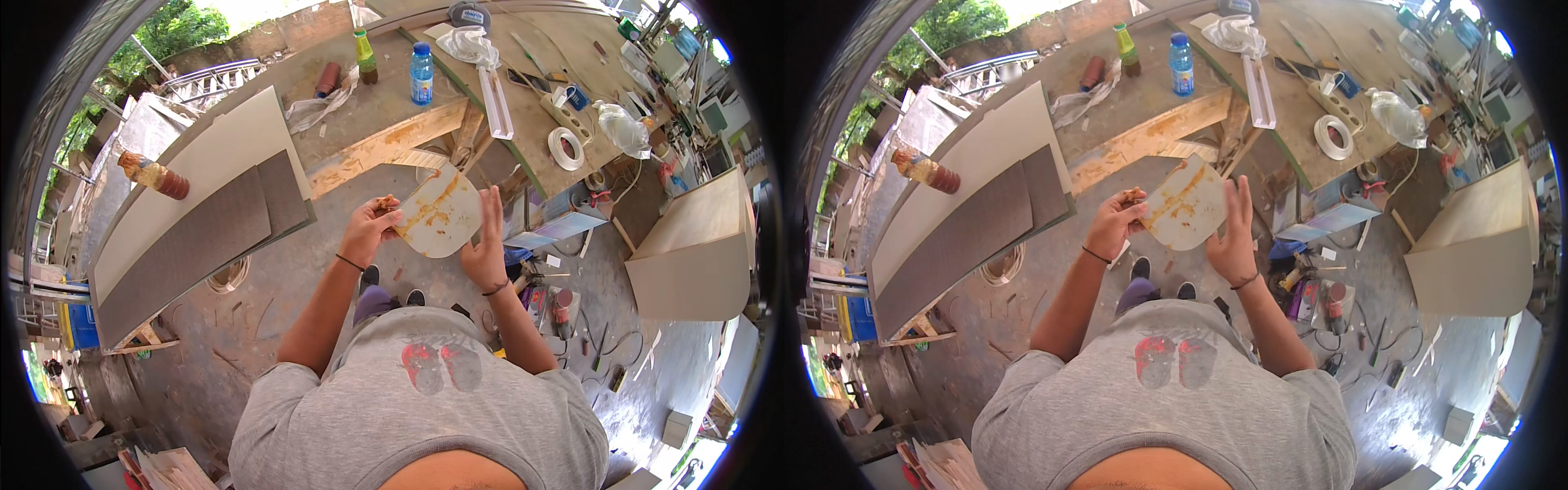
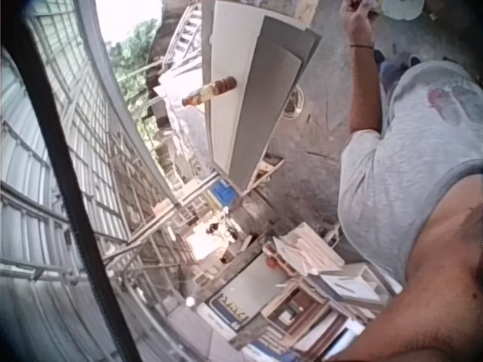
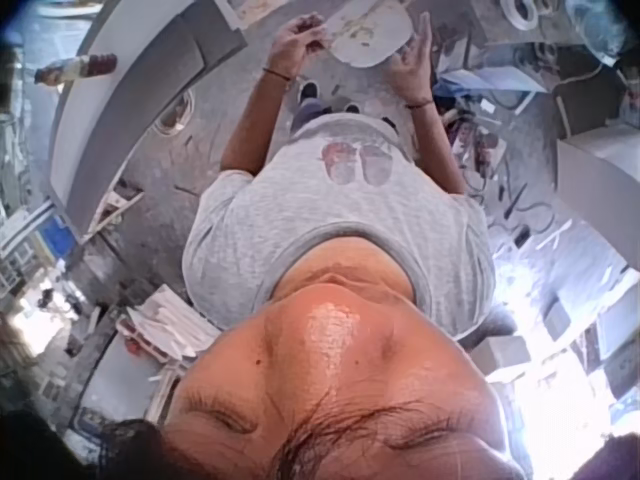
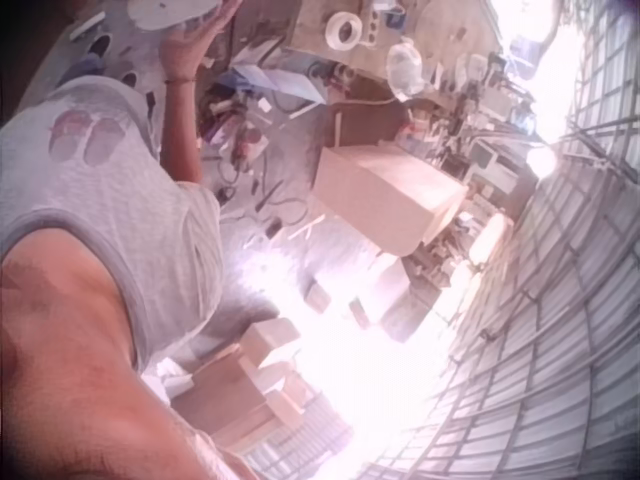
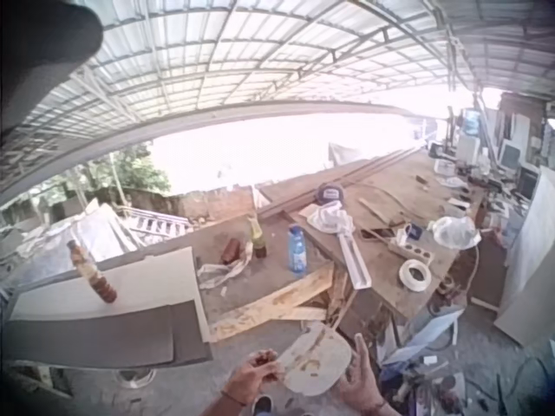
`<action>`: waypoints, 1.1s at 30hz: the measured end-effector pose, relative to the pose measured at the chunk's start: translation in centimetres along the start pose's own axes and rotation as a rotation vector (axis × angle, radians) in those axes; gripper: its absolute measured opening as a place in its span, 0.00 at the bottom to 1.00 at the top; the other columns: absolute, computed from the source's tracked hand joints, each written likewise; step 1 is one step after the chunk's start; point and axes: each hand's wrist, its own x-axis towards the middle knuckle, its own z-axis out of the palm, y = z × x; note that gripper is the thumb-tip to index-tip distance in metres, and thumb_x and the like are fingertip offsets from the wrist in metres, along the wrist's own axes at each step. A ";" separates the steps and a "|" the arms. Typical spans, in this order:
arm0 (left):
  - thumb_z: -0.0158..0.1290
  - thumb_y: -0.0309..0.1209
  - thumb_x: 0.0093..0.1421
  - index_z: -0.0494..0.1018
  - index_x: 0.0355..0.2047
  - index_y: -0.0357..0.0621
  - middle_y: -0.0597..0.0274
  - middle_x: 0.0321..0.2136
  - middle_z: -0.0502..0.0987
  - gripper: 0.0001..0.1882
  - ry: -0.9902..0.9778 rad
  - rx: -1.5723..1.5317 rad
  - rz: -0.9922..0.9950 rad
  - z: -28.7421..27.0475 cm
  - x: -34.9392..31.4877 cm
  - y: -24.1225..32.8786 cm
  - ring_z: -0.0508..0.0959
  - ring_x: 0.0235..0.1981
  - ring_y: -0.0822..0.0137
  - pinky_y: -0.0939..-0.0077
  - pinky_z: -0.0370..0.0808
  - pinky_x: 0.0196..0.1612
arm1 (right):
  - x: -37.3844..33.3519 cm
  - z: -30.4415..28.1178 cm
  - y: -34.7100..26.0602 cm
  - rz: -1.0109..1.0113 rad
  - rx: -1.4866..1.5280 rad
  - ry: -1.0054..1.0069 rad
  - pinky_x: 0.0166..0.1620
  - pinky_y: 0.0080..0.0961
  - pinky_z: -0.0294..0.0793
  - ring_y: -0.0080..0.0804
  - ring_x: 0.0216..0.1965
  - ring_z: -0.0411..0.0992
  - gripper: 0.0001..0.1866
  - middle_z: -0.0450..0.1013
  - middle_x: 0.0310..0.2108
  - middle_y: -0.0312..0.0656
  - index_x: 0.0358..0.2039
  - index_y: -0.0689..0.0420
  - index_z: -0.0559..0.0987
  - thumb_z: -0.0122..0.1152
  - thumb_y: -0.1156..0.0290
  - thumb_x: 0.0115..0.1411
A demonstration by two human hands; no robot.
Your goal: The person moves several large white boards and panels across a workshop, picks up a spreading tool, and applies a liquid from a bottle onto the surface of a tool to prepare for gluing.
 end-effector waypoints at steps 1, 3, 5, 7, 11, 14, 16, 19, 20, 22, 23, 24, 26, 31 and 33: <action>0.53 0.26 0.55 0.69 0.41 0.39 0.64 0.32 0.74 0.13 0.015 0.017 0.005 0.1 -0.1 0.1 0.76 0.33 0.73 0.74 0.75 0.38 | -0.1 -0.2 0.2 0.159 0.498 -0.062 0.59 0.38 0.56 0.47 0.62 0.49 0.39 0.49 0.61 0.52 0.60 0.57 0.55 0.50 0.83 0.44; 0.53 0.26 0.55 0.70 0.40 0.38 0.65 0.32 0.74 0.11 0.022 0.069 0.018 0.1 -0.3 0.3 0.75 0.33 0.74 0.77 0.74 0.37 | -0.5 -0.7 0.8 0.480 1.494 -0.188 0.57 0.34 0.59 0.42 0.60 0.54 0.37 0.53 0.60 0.48 0.60 0.59 0.55 0.50 0.83 0.47; 0.53 0.25 0.56 0.71 0.39 0.38 0.65 0.33 0.74 0.10 0.004 0.139 0.028 0.3 -0.5 0.4 0.75 0.34 0.74 0.79 0.73 0.37 | -0.8 -1.1 -0.1 0.580 1.548 -0.204 0.54 0.31 0.63 0.37 0.56 0.60 0.34 0.58 0.56 0.45 0.58 0.60 0.57 0.52 0.83 0.49; 0.53 0.26 0.56 0.71 0.39 0.36 0.64 0.34 0.75 0.11 -0.091 0.312 0.074 0.3 -0.3 0.6 0.75 0.34 0.74 0.80 0.72 0.38 | -1.0 -0.9 -0.1 0.626 1.447 -0.223 0.52 0.28 0.65 0.33 0.52 0.65 0.31 0.63 0.52 0.42 0.57 0.61 0.60 0.54 0.82 0.51; 0.55 0.30 0.54 0.71 0.41 0.32 0.59 0.36 0.76 0.16 0.010 0.812 0.382 2.7 -0.4 2.1 0.75 0.37 0.72 0.80 0.70 0.41 | -1.5 -0.2 0.8 0.595 1.141 -0.252 0.49 0.24 0.67 0.26 0.46 0.68 0.26 0.69 0.46 0.39 0.53 0.62 0.64 0.58 0.79 0.53; 0.57 0.33 0.53 0.71 0.39 0.32 0.55 0.35 0.77 0.18 -0.014 0.866 0.613 4.6 0.5 1.8 0.76 0.37 0.71 0.78 0.71 0.42 | -1.6 -0.2 0.7 0.600 1.137 -0.292 0.48 0.23 0.67 0.24 0.45 0.68 0.24 0.70 0.44 0.38 0.51 0.62 0.66 0.58 0.78 0.53; 0.57 0.33 0.52 0.72 0.38 0.32 0.55 0.35 0.78 0.17 -0.038 0.863 0.599 5.4 0.3 2.3 0.77 0.35 0.70 0.78 0.71 0.41 | -1.6 -0.5 0.8 0.588 1.126 -0.338 0.48 0.23 0.67 0.24 0.44 0.68 0.23 0.71 0.43 0.38 0.51 0.62 0.66 0.58 0.78 0.53; 0.56 0.32 0.53 0.72 0.37 0.32 0.56 0.32 0.78 0.16 -0.028 0.904 0.650 6.4 -0.1 3.5 0.77 0.32 0.72 0.79 0.72 0.38 | -1.4 -0.9 0.9 0.544 1.064 -0.430 0.48 0.23 0.66 0.24 0.44 0.68 0.23 0.71 0.43 0.38 0.50 0.62 0.67 0.58 0.77 0.53; 0.56 0.32 0.53 0.72 0.37 0.32 0.57 0.31 0.78 0.15 -0.015 0.927 0.677 6.6 -0.2 3.8 0.77 0.31 0.73 0.79 0.72 0.37 | -1.4 -0.9 0.6 0.536 1.047 -0.464 0.48 0.23 0.66 0.24 0.44 0.68 0.23 0.71 0.43 0.38 0.50 0.62 0.67 0.58 0.77 0.53; 0.55 0.31 0.54 0.73 0.37 0.32 0.58 0.29 0.78 0.14 -0.129 0.850 0.480 6.9 0.0 3.9 0.76 0.30 0.76 0.80 0.72 0.36 | -1.7 -0.6 0.2 0.541 1.026 -0.496 0.48 0.24 0.67 0.25 0.44 0.69 0.23 0.71 0.43 0.38 0.50 0.62 0.67 0.57 0.78 0.53; 0.55 0.31 0.54 0.73 0.37 0.32 0.59 0.28 0.78 0.14 -0.183 0.809 0.381 7.1 0.1 4.0 0.75 0.29 0.77 0.81 0.72 0.36 | -1.9 -0.3 -0.2 0.554 1.022 -0.494 0.48 0.25 0.67 0.27 0.44 0.69 0.23 0.71 0.43 0.39 0.50 0.62 0.67 0.57 0.78 0.53; 0.55 0.30 0.54 0.73 0.37 0.32 0.60 0.28 0.78 0.14 -0.181 0.801 0.386 7.0 0.3 3.8 0.75 0.30 0.78 0.82 0.72 0.35 | -2.2 0.0 -0.6 0.566 1.018 -0.492 0.48 0.26 0.68 0.28 0.44 0.69 0.23 0.71 0.43 0.40 0.50 0.62 0.66 0.57 0.79 0.52; 0.54 0.30 0.55 0.72 0.37 0.32 0.61 0.27 0.77 0.14 -0.175 0.782 0.402 6.6 0.9 3.2 0.74 0.30 0.80 0.83 0.72 0.35 | -2.9 0.9 -0.5 0.632 1.154 -0.407 0.48 0.27 0.68 0.29 0.44 0.70 0.23 0.71 0.43 0.40 0.50 0.62 0.66 0.57 0.79 0.52; 0.54 0.32 0.56 0.73 0.37 0.32 0.67 0.27 0.74 0.14 -0.197 0.685 0.311 5.4 0.8 2.3 0.71 0.28 0.81 0.85 0.70 0.34 | -2.7 0.9 -0.2 0.678 1.202 -0.393 0.46 0.28 0.70 0.30 0.43 0.70 0.23 0.71 0.42 0.41 0.50 0.63 0.66 0.55 0.81 0.51; 0.54 0.32 0.55 0.73 0.36 0.32 0.68 0.25 0.73 0.14 -0.162 0.635 0.304 5.1 0.8 1.7 0.69 0.26 0.81 0.84 0.69 0.31 | -2.7 1.0 -0.2 0.701 1.212 -0.384 0.46 0.28 0.70 0.30 0.42 0.71 0.23 0.71 0.42 0.41 0.49 0.63 0.67 0.55 0.81 0.50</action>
